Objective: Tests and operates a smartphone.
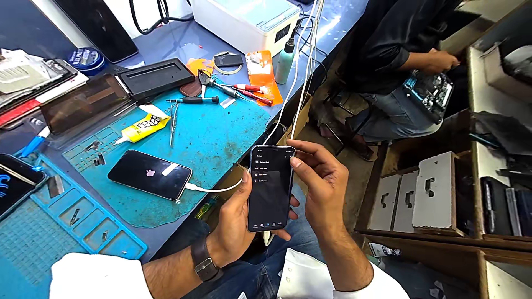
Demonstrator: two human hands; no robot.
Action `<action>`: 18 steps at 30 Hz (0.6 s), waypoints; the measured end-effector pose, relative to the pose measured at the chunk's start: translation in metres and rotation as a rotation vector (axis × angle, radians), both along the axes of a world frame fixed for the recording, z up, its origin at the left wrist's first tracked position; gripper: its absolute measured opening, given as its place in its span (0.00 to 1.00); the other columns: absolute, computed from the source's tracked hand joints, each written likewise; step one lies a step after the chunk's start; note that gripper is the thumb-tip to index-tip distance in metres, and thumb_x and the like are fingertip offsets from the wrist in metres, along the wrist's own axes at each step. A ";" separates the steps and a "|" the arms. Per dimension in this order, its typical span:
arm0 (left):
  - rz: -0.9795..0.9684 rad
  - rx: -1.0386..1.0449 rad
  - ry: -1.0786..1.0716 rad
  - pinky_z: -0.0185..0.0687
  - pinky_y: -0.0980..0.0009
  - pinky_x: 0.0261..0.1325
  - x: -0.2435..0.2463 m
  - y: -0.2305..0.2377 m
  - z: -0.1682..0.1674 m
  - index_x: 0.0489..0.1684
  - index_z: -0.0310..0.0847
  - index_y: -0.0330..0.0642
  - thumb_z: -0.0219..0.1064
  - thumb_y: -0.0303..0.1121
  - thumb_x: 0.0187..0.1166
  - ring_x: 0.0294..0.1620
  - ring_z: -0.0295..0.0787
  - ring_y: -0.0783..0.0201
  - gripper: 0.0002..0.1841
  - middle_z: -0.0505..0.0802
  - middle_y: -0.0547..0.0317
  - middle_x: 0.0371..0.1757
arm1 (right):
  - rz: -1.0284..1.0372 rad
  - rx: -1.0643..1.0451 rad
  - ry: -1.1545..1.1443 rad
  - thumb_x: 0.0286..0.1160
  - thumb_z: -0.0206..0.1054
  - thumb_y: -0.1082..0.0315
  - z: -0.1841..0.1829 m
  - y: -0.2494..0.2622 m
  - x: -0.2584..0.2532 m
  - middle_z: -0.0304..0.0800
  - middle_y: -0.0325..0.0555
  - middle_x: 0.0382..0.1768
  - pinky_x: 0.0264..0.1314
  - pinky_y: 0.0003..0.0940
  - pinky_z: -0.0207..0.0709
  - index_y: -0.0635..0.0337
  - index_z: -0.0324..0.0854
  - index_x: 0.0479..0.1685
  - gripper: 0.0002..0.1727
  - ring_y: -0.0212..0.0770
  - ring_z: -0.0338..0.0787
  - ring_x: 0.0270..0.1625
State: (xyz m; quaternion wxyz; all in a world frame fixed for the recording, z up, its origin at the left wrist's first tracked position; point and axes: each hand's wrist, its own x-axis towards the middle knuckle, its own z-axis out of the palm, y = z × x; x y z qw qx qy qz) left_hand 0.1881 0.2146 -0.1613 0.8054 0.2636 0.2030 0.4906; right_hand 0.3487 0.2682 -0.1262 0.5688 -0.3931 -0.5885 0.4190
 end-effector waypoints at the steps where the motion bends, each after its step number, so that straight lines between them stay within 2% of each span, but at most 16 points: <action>1: 0.000 0.000 -0.004 0.92 0.45 0.48 0.000 0.000 0.000 0.77 0.73 0.53 0.36 0.66 0.87 0.58 0.92 0.39 0.36 0.89 0.35 0.61 | -0.001 0.003 0.002 0.81 0.61 0.75 0.000 0.000 0.000 0.94 0.46 0.46 0.47 0.27 0.89 0.65 0.85 0.64 0.16 0.34 0.92 0.42; 8: 0.007 0.008 -0.004 0.93 0.47 0.48 0.001 -0.001 -0.001 0.77 0.73 0.53 0.41 0.68 0.85 0.57 0.92 0.40 0.36 0.90 0.37 0.61 | -0.050 0.020 0.003 0.78 0.68 0.75 0.001 0.000 -0.007 0.94 0.45 0.41 0.43 0.26 0.89 0.65 0.86 0.59 0.13 0.34 0.92 0.38; 11: 0.006 0.009 -0.005 0.93 0.47 0.48 0.001 -0.001 -0.002 0.77 0.72 0.53 0.41 0.67 0.86 0.57 0.92 0.41 0.35 0.89 0.36 0.60 | -0.037 0.024 -0.007 0.79 0.68 0.73 0.001 0.000 -0.005 0.94 0.45 0.41 0.43 0.26 0.89 0.65 0.86 0.60 0.14 0.34 0.92 0.39; 13: 0.003 0.005 -0.005 0.93 0.47 0.48 0.001 -0.001 -0.001 0.78 0.73 0.54 0.40 0.68 0.86 0.56 0.92 0.40 0.35 0.89 0.36 0.60 | -0.012 0.024 -0.043 0.82 0.64 0.70 0.004 -0.004 -0.002 0.93 0.44 0.45 0.44 0.25 0.88 0.63 0.85 0.64 0.16 0.33 0.92 0.41; 15: 0.003 0.005 -0.005 0.93 0.47 0.49 0.001 -0.001 -0.001 0.78 0.73 0.54 0.39 0.68 0.86 0.57 0.92 0.40 0.36 0.90 0.36 0.61 | 0.025 0.017 -0.044 0.84 0.61 0.68 0.002 -0.007 0.001 0.93 0.45 0.50 0.50 0.28 0.88 0.63 0.82 0.71 0.20 0.35 0.93 0.47; 18: 0.034 -0.001 -0.006 0.93 0.46 0.47 0.000 0.000 0.002 0.77 0.74 0.53 0.36 0.67 0.87 0.57 0.93 0.41 0.36 0.89 0.38 0.62 | 0.123 -0.005 -0.026 0.82 0.62 0.64 -0.011 -0.017 0.008 0.90 0.51 0.62 0.58 0.35 0.89 0.61 0.69 0.85 0.31 0.42 0.92 0.58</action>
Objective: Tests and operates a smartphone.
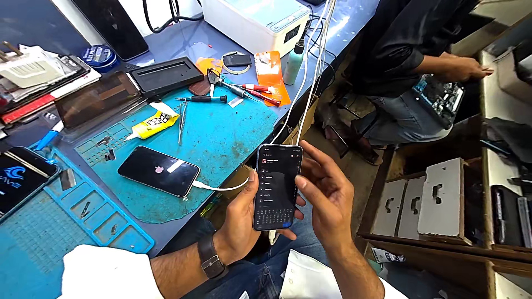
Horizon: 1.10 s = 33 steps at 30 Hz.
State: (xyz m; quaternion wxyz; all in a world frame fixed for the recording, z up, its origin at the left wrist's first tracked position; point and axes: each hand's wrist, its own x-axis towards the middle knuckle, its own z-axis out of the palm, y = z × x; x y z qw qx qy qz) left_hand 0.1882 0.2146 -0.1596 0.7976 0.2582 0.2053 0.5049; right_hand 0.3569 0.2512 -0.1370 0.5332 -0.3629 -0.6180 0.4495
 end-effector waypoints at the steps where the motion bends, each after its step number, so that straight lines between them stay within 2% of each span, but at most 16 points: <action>1: 0.025 -0.010 0.003 0.93 0.46 0.46 0.000 0.000 0.001 0.76 0.75 0.52 0.36 0.66 0.87 0.57 0.92 0.42 0.36 0.89 0.39 0.62 | 0.031 -0.014 -0.005 0.80 0.64 0.62 -0.006 -0.005 0.002 0.88 0.51 0.66 0.59 0.37 0.89 0.59 0.66 0.89 0.35 0.43 0.91 0.61; 4: 0.089 -0.019 0.010 0.94 0.50 0.46 0.000 0.001 0.005 0.76 0.74 0.50 0.34 0.65 0.89 0.57 0.92 0.46 0.36 0.90 0.40 0.61 | 0.110 -0.005 -0.048 0.75 0.69 0.63 -0.021 -0.020 0.009 0.81 0.51 0.76 0.74 0.41 0.83 0.60 0.61 0.91 0.41 0.45 0.85 0.73; 6: 0.090 -0.028 0.026 0.92 0.51 0.53 0.000 0.000 0.006 0.77 0.73 0.52 0.32 0.66 0.88 0.58 0.92 0.48 0.37 0.90 0.41 0.61 | 0.146 -0.013 -0.065 0.72 0.69 0.67 -0.028 -0.028 0.013 0.77 0.51 0.80 0.77 0.41 0.81 0.61 0.60 0.92 0.43 0.45 0.82 0.76; 10: 0.100 -0.025 0.025 0.92 0.51 0.53 0.001 0.000 0.006 0.77 0.73 0.52 0.32 0.66 0.88 0.57 0.93 0.48 0.37 0.90 0.41 0.61 | 0.146 -0.016 -0.075 0.69 0.70 0.68 -0.031 -0.030 0.013 0.78 0.51 0.79 0.74 0.40 0.83 0.61 0.59 0.92 0.44 0.44 0.83 0.74; 14: 0.124 -0.010 0.013 0.91 0.53 0.55 0.002 0.000 0.007 0.78 0.72 0.53 0.33 0.65 0.89 0.60 0.91 0.51 0.35 0.90 0.44 0.63 | 0.106 -0.032 -0.060 0.69 0.71 0.73 -0.030 -0.031 0.008 0.81 0.51 0.75 0.68 0.39 0.87 0.58 0.61 0.92 0.44 0.45 0.87 0.69; 18: 0.121 -0.014 0.006 0.91 0.52 0.54 0.002 -0.001 0.006 0.79 0.71 0.53 0.33 0.65 0.89 0.61 0.91 0.51 0.35 0.89 0.45 0.64 | 0.130 0.001 -0.039 0.74 0.66 0.66 -0.030 -0.029 0.009 0.78 0.51 0.78 0.74 0.38 0.82 0.62 0.61 0.91 0.40 0.43 0.84 0.73; 20: 0.114 -0.009 -0.002 0.92 0.51 0.52 0.001 -0.001 0.006 0.79 0.71 0.52 0.33 0.65 0.89 0.62 0.91 0.50 0.35 0.88 0.44 0.65 | 0.098 0.003 -0.020 0.77 0.65 0.65 -0.029 -0.029 0.005 0.79 0.52 0.77 0.72 0.37 0.83 0.63 0.62 0.90 0.38 0.43 0.85 0.72; 22: 0.121 -0.001 -0.001 0.94 0.51 0.49 0.002 -0.001 0.005 0.79 0.72 0.50 0.34 0.64 0.90 0.62 0.91 0.50 0.35 0.88 0.44 0.65 | 0.043 -0.008 0.009 0.78 0.66 0.67 -0.029 -0.030 -0.001 0.82 0.52 0.73 0.67 0.36 0.86 0.62 0.65 0.88 0.36 0.42 0.87 0.68; 25: 0.125 0.010 0.010 0.90 0.53 0.57 0.002 -0.002 0.004 0.80 0.70 0.51 0.34 0.63 0.90 0.66 0.88 0.53 0.34 0.87 0.47 0.68 | -0.027 -0.034 0.042 0.76 0.68 0.72 -0.028 -0.032 -0.009 0.85 0.51 0.69 0.58 0.33 0.90 0.60 0.69 0.85 0.34 0.41 0.90 0.61; 26: 0.130 0.007 0.011 0.90 0.53 0.58 0.002 -0.002 0.004 0.80 0.70 0.51 0.35 0.62 0.90 0.66 0.88 0.54 0.34 0.87 0.47 0.68 | -0.024 -0.040 0.048 0.76 0.68 0.72 -0.028 -0.032 -0.010 0.85 0.50 0.69 0.57 0.32 0.89 0.60 0.69 0.85 0.34 0.41 0.90 0.60; 28: 0.138 0.004 0.017 0.91 0.53 0.57 0.002 -0.002 0.005 0.80 0.71 0.51 0.35 0.63 0.90 0.65 0.89 0.53 0.34 0.87 0.47 0.67 | 0.023 -0.037 0.049 0.77 0.66 0.67 -0.029 -0.033 -0.007 0.82 0.51 0.72 0.61 0.33 0.87 0.60 0.65 0.88 0.36 0.41 0.88 0.65; 30: 0.141 -0.001 0.034 0.88 0.53 0.62 0.002 -0.002 0.006 0.80 0.70 0.53 0.34 0.63 0.90 0.67 0.87 0.55 0.34 0.87 0.49 0.68 | 0.038 -0.041 0.028 0.75 0.66 0.64 -0.030 -0.035 -0.007 0.79 0.50 0.76 0.66 0.35 0.86 0.59 0.61 0.90 0.39 0.42 0.85 0.70; 33: 0.161 -0.002 0.060 0.87 0.54 0.64 0.003 -0.003 0.005 0.79 0.71 0.53 0.34 0.63 0.90 0.68 0.87 0.57 0.34 0.87 0.50 0.68 | -0.024 -0.076 -0.011 0.68 0.74 0.63 -0.029 -0.039 -0.015 0.81 0.48 0.73 0.58 0.36 0.90 0.52 0.59 0.92 0.46 0.42 0.88 0.65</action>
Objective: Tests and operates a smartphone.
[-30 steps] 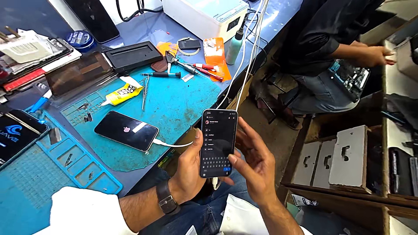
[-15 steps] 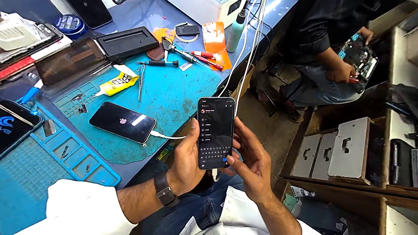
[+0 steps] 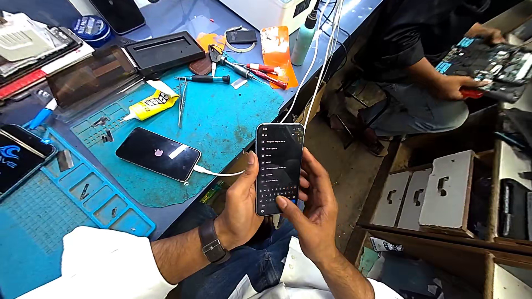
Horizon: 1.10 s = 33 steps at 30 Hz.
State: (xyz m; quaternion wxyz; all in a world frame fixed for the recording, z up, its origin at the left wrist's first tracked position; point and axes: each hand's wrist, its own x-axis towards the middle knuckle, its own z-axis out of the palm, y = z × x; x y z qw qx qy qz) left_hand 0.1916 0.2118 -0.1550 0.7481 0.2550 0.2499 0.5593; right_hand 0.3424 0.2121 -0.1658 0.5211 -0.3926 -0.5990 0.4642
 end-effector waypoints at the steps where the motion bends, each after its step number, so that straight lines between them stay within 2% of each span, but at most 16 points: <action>1: 0.001 0.005 0.001 0.85 0.55 0.67 0.000 0.000 0.000 0.80 0.71 0.52 0.34 0.63 0.90 0.69 0.86 0.57 0.34 0.87 0.51 0.69 | -0.021 -0.009 -0.008 0.66 0.77 0.63 0.000 -0.001 -0.003 0.81 0.47 0.72 0.57 0.36 0.91 0.51 0.59 0.92 0.48 0.42 0.88 0.64; 4: 0.003 0.013 -0.006 0.81 0.55 0.73 0.001 -0.001 -0.002 0.80 0.71 0.51 0.33 0.61 0.91 0.72 0.84 0.57 0.34 0.86 0.50 0.70 | -0.085 -0.029 -0.027 0.60 0.82 0.64 -0.002 -0.004 -0.010 0.80 0.46 0.72 0.55 0.37 0.92 0.47 0.60 0.92 0.52 0.42 0.89 0.62; 8: -0.001 0.014 0.011 0.84 0.56 0.69 0.001 -0.001 -0.001 0.80 0.71 0.52 0.33 0.62 0.91 0.70 0.85 0.59 0.34 0.87 0.52 0.69 | -0.032 -0.035 -0.005 0.69 0.76 0.60 -0.001 -0.004 -0.006 0.79 0.46 0.74 0.53 0.36 0.92 0.47 0.57 0.93 0.47 0.42 0.89 0.64; 10: -0.007 0.015 0.002 0.84 0.55 0.68 0.001 -0.001 -0.001 0.80 0.71 0.52 0.34 0.63 0.90 0.70 0.85 0.57 0.34 0.87 0.50 0.69 | -0.019 -0.037 0.004 0.71 0.73 0.60 0.000 -0.002 -0.001 0.81 0.46 0.72 0.54 0.36 0.92 0.48 0.60 0.92 0.44 0.42 0.89 0.63; 11: -0.012 0.014 -0.008 0.85 0.54 0.67 0.001 -0.001 -0.001 0.80 0.71 0.52 0.35 0.63 0.90 0.69 0.86 0.56 0.34 0.87 0.50 0.69 | -0.022 -0.026 0.002 0.72 0.72 0.60 0.001 0.001 0.000 0.81 0.47 0.72 0.55 0.36 0.91 0.49 0.62 0.91 0.42 0.42 0.89 0.64; 13: -0.031 0.013 -0.034 0.88 0.52 0.61 0.000 0.000 -0.001 0.78 0.72 0.51 0.36 0.63 0.90 0.66 0.87 0.54 0.34 0.87 0.47 0.67 | -0.025 0.031 -0.011 0.74 0.70 0.63 0.005 0.009 0.003 0.82 0.49 0.73 0.64 0.37 0.88 0.56 0.64 0.89 0.39 0.43 0.87 0.68; 15: -0.054 0.019 -0.074 0.92 0.51 0.53 0.000 0.000 -0.002 0.77 0.73 0.50 0.36 0.63 0.90 0.64 0.89 0.51 0.34 0.87 0.44 0.66 | -0.026 0.077 -0.017 0.76 0.67 0.65 0.013 0.018 0.003 0.82 0.50 0.73 0.66 0.36 0.86 0.59 0.64 0.88 0.37 0.43 0.87 0.69; 19: -0.089 0.038 -0.105 0.93 0.51 0.50 -0.001 0.000 -0.003 0.78 0.73 0.51 0.38 0.63 0.90 0.64 0.90 0.50 0.33 0.87 0.45 0.66 | -0.036 0.096 -0.046 0.75 0.66 0.69 0.032 0.033 0.002 0.86 0.48 0.66 0.53 0.32 0.90 0.59 0.65 0.88 0.36 0.39 0.91 0.58; 22: -0.099 0.041 -0.104 0.92 0.50 0.53 -0.001 0.000 -0.002 0.79 0.73 0.53 0.39 0.63 0.89 0.65 0.89 0.50 0.33 0.87 0.46 0.67 | -0.044 0.097 -0.075 0.75 0.68 0.70 0.040 0.038 -0.001 0.88 0.47 0.62 0.51 0.32 0.91 0.57 0.68 0.86 0.35 0.39 0.92 0.55; 28: -0.066 0.022 -0.086 0.92 0.52 0.53 0.000 -0.001 -0.001 0.76 0.75 0.52 0.40 0.63 0.89 0.64 0.90 0.53 0.32 0.89 0.47 0.65 | -0.043 0.106 -0.095 0.73 0.71 0.69 0.040 0.038 -0.002 0.87 0.46 0.63 0.53 0.33 0.91 0.56 0.68 0.86 0.37 0.39 0.92 0.56; 33: -0.065 0.015 -0.086 0.91 0.52 0.56 0.000 -0.001 -0.001 0.77 0.75 0.52 0.40 0.63 0.89 0.64 0.89 0.53 0.32 0.88 0.47 0.65 | -0.032 0.095 -0.089 0.72 0.72 0.68 0.038 0.036 -0.003 0.84 0.46 0.69 0.49 0.32 0.92 0.55 0.66 0.88 0.39 0.39 0.91 0.59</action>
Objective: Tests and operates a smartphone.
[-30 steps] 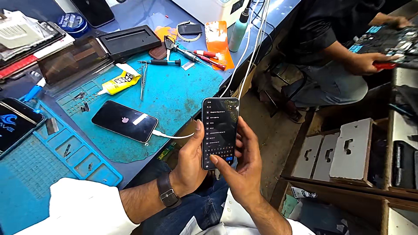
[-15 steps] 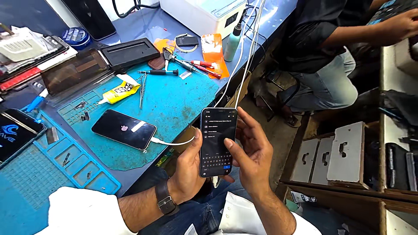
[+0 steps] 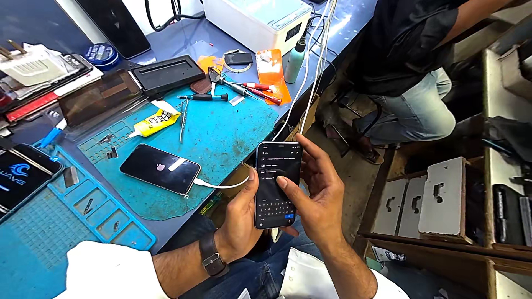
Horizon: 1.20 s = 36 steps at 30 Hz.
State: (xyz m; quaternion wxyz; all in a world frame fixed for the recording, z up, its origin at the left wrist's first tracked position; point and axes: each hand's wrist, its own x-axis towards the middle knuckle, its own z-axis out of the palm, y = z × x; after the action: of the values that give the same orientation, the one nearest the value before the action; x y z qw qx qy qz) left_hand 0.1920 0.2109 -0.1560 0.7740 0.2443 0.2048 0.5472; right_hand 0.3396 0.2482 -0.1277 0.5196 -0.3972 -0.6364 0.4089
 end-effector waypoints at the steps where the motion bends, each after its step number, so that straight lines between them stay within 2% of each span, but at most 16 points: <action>1: -0.001 0.001 -0.002 0.91 0.52 0.56 0.000 0.000 0.000 0.77 0.74 0.52 0.40 0.63 0.89 0.65 0.89 0.53 0.32 0.88 0.47 0.65 | 0.000 0.000 0.001 0.72 0.72 0.68 0.000 0.000 0.000 0.84 0.46 0.70 0.50 0.32 0.92 0.55 0.66 0.88 0.39 0.39 0.91 0.60; 8: 0.010 0.002 0.006 0.90 0.53 0.59 0.001 0.000 0.000 0.77 0.74 0.52 0.41 0.62 0.89 0.65 0.89 0.54 0.32 0.88 0.47 0.65 | -0.033 0.017 -0.010 0.68 0.75 0.70 -0.002 0.000 -0.003 0.85 0.46 0.69 0.60 0.34 0.90 0.56 0.66 0.88 0.41 0.39 0.90 0.62; 13: -0.002 -0.004 -0.007 0.91 0.52 0.57 0.000 0.000 0.001 0.77 0.75 0.52 0.40 0.63 0.89 0.65 0.89 0.52 0.33 0.88 0.46 0.66 | 0.015 -0.001 0.024 0.73 0.68 0.68 -0.003 0.000 0.000 0.83 0.46 0.71 0.49 0.30 0.91 0.54 0.63 0.90 0.39 0.38 0.90 0.60; 17: -0.016 -0.007 -0.021 0.93 0.50 0.51 -0.002 0.001 0.000 0.76 0.75 0.51 0.41 0.64 0.89 0.62 0.90 0.49 0.34 0.88 0.43 0.64 | 0.039 -0.016 0.023 0.73 0.67 0.69 -0.006 -0.001 0.002 0.83 0.46 0.71 0.50 0.32 0.92 0.51 0.59 0.93 0.42 0.39 0.91 0.61; 21: 0.012 -0.004 -0.016 0.91 0.52 0.57 -0.001 0.001 0.001 0.76 0.75 0.50 0.39 0.63 0.90 0.63 0.90 0.52 0.33 0.88 0.45 0.65 | 0.058 -0.045 0.043 0.71 0.68 0.70 -0.009 -0.004 0.002 0.85 0.47 0.67 0.54 0.36 0.92 0.48 0.57 0.95 0.45 0.42 0.91 0.60; 28: 0.017 0.006 -0.027 0.92 0.51 0.54 -0.001 0.002 0.000 0.77 0.74 0.51 0.40 0.63 0.90 0.62 0.90 0.51 0.33 0.88 0.44 0.65 | 0.054 -0.060 0.043 0.69 0.67 0.71 -0.010 -0.005 0.001 0.86 0.47 0.66 0.50 0.33 0.91 0.48 0.57 0.94 0.46 0.40 0.91 0.58; 32: 0.025 -0.017 -0.004 0.90 0.52 0.58 -0.001 0.001 -0.001 0.77 0.75 0.52 0.40 0.63 0.89 0.63 0.90 0.52 0.33 0.88 0.45 0.65 | 0.080 -0.072 0.053 0.68 0.67 0.73 -0.010 -0.006 0.002 0.83 0.48 0.72 0.59 0.36 0.91 0.49 0.55 0.95 0.47 0.42 0.90 0.64; 36: 0.022 -0.015 -0.004 0.91 0.52 0.56 -0.002 0.002 -0.001 0.77 0.74 0.53 0.39 0.63 0.89 0.63 0.90 0.52 0.33 0.88 0.45 0.65 | 0.108 -0.126 0.116 0.64 0.67 0.74 -0.014 -0.009 0.002 0.84 0.48 0.70 0.53 0.36 0.92 0.44 0.53 0.96 0.51 0.42 0.91 0.61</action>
State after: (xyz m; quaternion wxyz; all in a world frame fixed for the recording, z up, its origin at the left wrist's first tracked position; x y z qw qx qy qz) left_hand 0.1900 0.2126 -0.1568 0.7700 0.2349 0.2100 0.5547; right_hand 0.3412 0.2395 -0.1421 0.5067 -0.3700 -0.5988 0.4978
